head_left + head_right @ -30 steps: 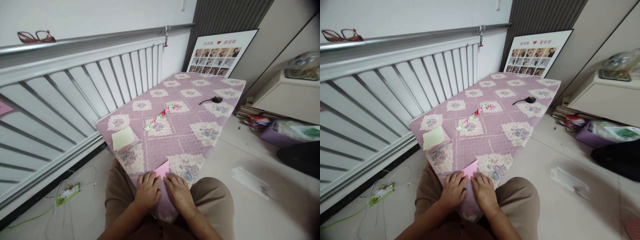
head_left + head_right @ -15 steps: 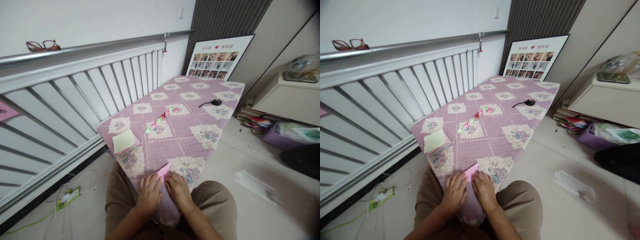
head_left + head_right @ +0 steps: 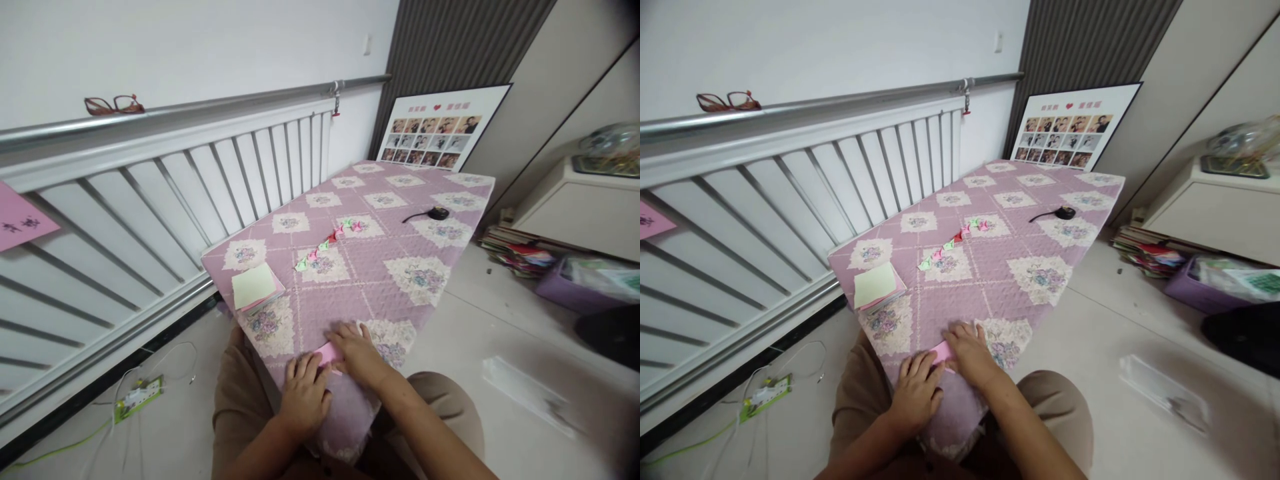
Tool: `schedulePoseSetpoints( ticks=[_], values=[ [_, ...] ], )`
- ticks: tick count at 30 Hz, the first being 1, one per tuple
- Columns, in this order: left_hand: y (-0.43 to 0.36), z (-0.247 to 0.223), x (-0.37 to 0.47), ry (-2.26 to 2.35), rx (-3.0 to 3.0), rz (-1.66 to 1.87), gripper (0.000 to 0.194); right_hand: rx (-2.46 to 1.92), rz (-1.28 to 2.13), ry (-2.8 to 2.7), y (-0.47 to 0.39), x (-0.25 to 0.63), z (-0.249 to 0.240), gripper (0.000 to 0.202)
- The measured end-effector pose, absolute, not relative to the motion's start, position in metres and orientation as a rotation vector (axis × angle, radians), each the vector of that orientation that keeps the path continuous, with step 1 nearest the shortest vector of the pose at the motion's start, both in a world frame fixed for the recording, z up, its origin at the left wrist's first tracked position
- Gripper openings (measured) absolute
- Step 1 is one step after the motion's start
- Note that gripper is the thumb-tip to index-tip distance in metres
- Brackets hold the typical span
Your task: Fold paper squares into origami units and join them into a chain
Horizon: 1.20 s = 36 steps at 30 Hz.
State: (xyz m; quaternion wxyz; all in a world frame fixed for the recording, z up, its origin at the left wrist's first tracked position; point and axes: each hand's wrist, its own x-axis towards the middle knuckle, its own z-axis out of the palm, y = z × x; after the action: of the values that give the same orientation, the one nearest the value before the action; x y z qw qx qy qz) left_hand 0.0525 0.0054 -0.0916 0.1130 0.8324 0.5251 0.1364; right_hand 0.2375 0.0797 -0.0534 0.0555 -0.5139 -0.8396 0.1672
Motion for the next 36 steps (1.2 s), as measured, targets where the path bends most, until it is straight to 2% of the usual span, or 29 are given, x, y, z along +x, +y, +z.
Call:
schedulePoseSetpoints(
  ticks=[4,11,24,27,33,34,36],
  values=[
    [0.005,-0.090,0.051,1.519,2.418,0.395,0.048,-1.654,0.594,-2.614,0.088,0.232,-0.034,0.055],
    [0.005,-0.082,0.051,1.446,2.399,0.370,0.047,-1.804,0.696,-2.570,0.092,0.227,-0.021,0.036],
    [0.012,-0.118,0.041,1.262,2.542,0.629,0.043,-1.849,0.825,-2.453,0.091,0.224,-0.023,0.013],
    [0.007,-0.122,0.040,1.310,2.378,0.787,0.043,-1.801,0.853,-2.375,0.081,0.226,-0.024,0.009],
    [0.001,-0.097,0.045,1.449,1.514,1.114,0.069,-1.599,0.952,-2.248,0.054,0.226,-0.011,0.011],
    [0.001,-0.089,0.045,1.394,1.428,1.100,0.069,-1.543,0.969,-2.224,0.051,0.224,-0.008,0.011],
    [0.001,-0.073,0.043,1.208,1.347,0.999,0.054,-1.386,1.008,-2.142,0.043,0.219,-0.002,0.010]
  ],
)
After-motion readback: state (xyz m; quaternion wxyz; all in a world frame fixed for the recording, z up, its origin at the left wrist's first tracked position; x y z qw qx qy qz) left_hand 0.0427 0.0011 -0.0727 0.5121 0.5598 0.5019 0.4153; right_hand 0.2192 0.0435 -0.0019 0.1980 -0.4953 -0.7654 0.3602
